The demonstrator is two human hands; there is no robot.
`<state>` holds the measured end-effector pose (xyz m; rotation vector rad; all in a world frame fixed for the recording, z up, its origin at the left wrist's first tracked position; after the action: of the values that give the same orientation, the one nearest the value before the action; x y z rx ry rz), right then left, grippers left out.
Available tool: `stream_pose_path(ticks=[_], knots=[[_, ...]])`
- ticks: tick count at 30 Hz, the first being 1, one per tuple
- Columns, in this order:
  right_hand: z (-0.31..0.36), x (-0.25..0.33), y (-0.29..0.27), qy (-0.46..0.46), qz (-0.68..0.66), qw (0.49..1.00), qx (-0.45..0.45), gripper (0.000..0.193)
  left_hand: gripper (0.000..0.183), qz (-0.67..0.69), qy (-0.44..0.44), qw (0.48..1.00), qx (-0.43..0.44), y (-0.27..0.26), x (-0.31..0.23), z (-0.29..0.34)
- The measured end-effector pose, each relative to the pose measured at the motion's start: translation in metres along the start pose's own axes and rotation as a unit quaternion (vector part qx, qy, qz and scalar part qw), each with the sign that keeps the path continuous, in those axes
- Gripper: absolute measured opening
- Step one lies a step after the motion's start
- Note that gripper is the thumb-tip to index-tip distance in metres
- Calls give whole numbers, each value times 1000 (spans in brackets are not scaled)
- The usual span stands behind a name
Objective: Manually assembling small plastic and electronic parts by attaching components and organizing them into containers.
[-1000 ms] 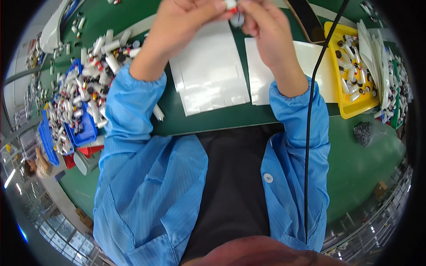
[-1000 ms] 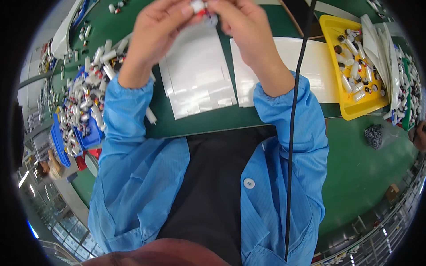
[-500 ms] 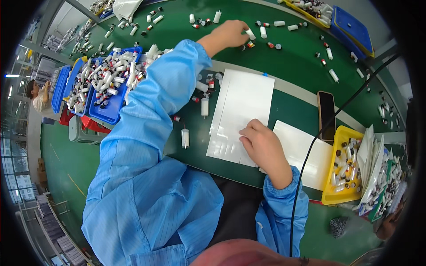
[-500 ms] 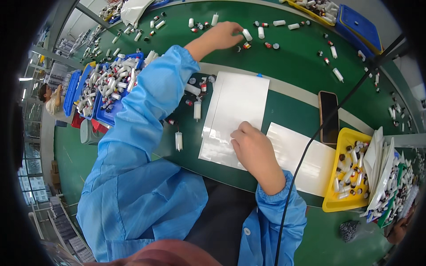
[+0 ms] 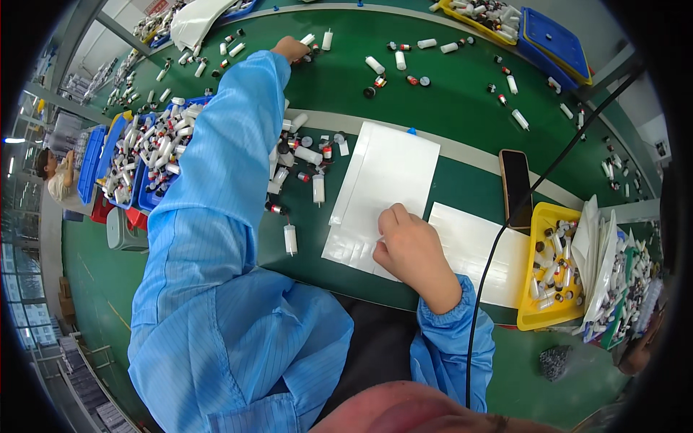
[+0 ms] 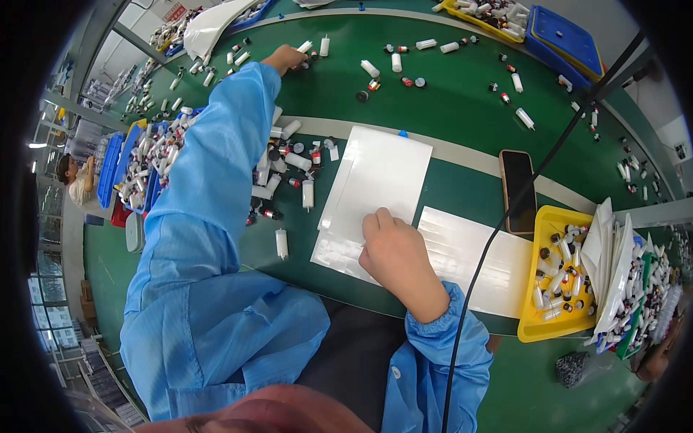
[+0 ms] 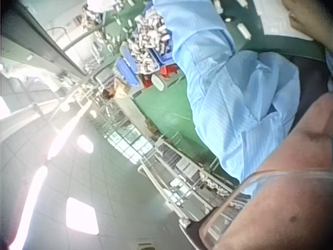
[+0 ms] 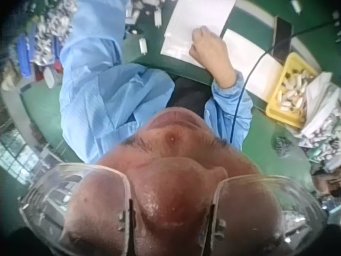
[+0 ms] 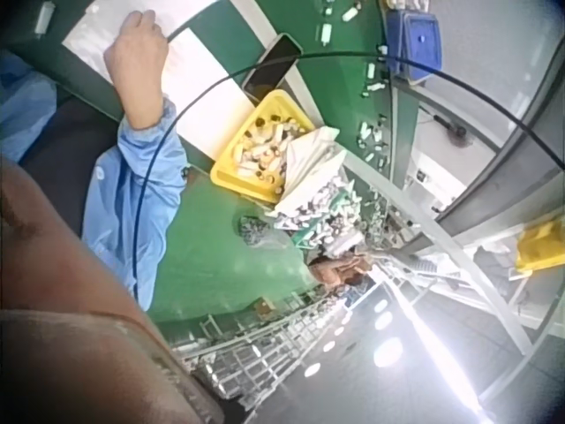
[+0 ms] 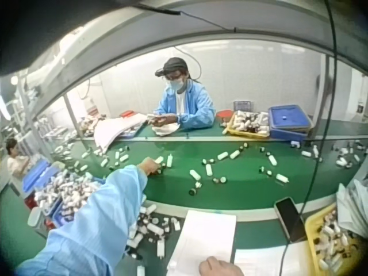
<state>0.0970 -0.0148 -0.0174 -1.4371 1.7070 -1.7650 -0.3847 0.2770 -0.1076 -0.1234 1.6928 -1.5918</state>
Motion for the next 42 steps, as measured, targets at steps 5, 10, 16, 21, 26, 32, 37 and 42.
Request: stream_pose_path(ticks=[5, 10, 16, 21, 26, 32, 37, 42], knots=[[4, -7, -10, 0, -48, 999, 27, 35, 36, 191, 97, 974, -75, -63, -59, 33], [2, -28, -40, 121, -287, 950, -32, 45, 28, 495, 158, 854, 35, -106, -174, 174], [-9, -32, -89, -14, -272, 864, -423, 60, 42, 722, 84, 628, 276, -13, -208, 342], [-7, -62, -66, 36, -258, 860, -440, 61, 41, 733, -12, 520, 438, 61, -223, 421], [-4, -98, -49, 115, -375, 811, -434, 54, 45, 708, 31, 511, 487, 71, -226, 425], [-8, -114, -40, 155, -607, 681, -379, 57, 45, 554, 257, 676, 413, 53, -223, 406], [-6, -118, -30, 175, -657, 636, -364, 57, 47, 507, 313, 723, 349, 56, -220, 398], [-3, -115, -39, 138, -542, 712, -424, 53, 37, 533, 276, 736, 312, 54, -216, 390]])
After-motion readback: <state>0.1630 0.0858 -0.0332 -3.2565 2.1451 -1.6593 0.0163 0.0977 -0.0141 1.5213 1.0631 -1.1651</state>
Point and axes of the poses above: each hand's wrist, its own z-axis away from the middle knuckle, its own y-axis out of the palm, x = y × z, the point moved 9 cm from there along -z, towards the middle knuckle, and after that the axes turned 2 degrees about -x, right-handed, at the moved point
